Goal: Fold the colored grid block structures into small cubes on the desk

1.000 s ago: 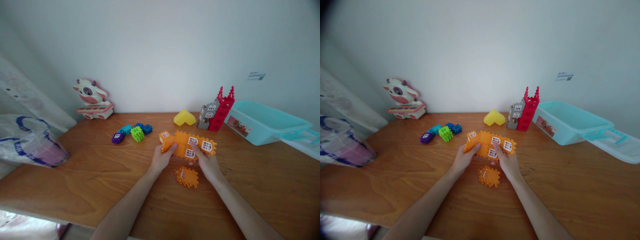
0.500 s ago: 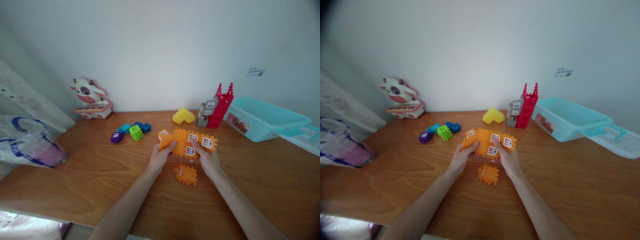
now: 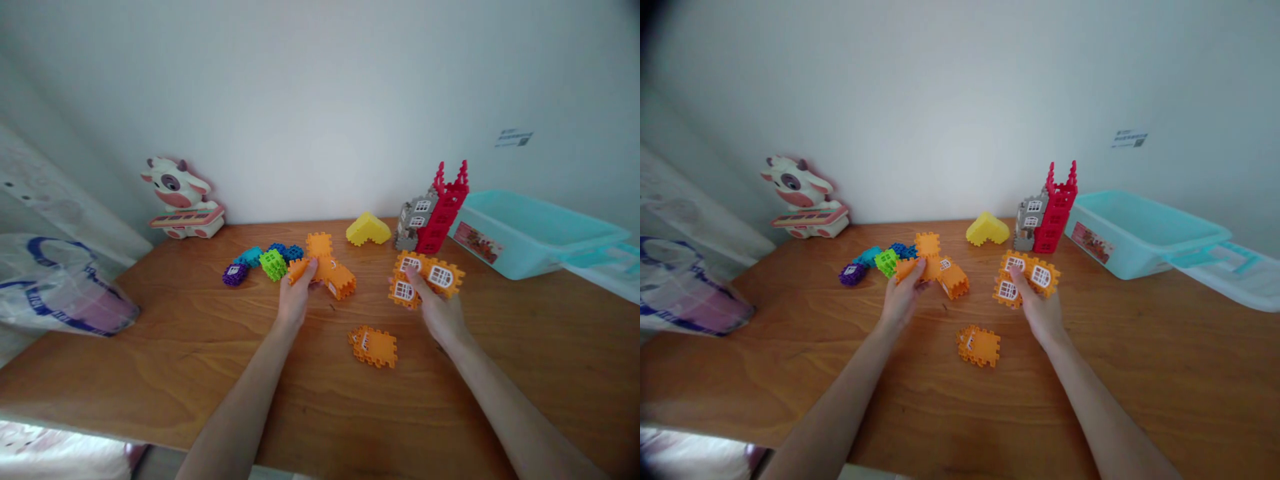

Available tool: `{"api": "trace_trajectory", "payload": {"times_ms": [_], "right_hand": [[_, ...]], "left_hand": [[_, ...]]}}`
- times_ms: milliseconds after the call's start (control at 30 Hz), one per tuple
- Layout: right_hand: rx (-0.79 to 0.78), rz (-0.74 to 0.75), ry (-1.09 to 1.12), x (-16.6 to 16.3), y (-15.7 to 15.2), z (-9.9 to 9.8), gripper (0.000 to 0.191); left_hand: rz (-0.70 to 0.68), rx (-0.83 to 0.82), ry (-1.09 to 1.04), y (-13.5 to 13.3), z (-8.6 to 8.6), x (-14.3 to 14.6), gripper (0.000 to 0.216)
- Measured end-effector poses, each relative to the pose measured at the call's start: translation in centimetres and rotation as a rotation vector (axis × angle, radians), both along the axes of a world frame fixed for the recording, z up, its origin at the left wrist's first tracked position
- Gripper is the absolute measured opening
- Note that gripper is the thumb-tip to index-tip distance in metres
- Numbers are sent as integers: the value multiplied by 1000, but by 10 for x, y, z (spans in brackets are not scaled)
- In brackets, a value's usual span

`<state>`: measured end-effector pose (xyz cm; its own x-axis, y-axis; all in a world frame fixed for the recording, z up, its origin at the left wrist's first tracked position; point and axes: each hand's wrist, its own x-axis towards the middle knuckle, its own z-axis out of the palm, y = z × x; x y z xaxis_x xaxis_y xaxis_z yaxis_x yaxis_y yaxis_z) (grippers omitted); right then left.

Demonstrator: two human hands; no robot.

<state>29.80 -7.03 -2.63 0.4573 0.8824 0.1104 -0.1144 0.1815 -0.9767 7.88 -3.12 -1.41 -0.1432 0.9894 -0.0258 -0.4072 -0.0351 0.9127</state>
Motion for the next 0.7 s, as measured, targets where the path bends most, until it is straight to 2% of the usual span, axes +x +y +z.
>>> {"api": "trace_trajectory", "payload": {"times_ms": [167,267,400,567,700], "right_hand": [[-95,112,-113,-26,-10,-9,45],[-79,149,-160,-35,-16,-10,46],[-41,175,-328,-33,-19,-8,47],[7,145,-425,-37,-22,-11,38],[35,58,-456,-40,-24,-12,33]], "left_hand": [[-245,-1,113,-14,-10,21,47],[-371,46,181,-30,-15,36,46],[-518,130,265,-44,-13,41,45],[-424,262,408,-47,-14,43,34],[-399,206,361,-44,-19,46,33]]}}
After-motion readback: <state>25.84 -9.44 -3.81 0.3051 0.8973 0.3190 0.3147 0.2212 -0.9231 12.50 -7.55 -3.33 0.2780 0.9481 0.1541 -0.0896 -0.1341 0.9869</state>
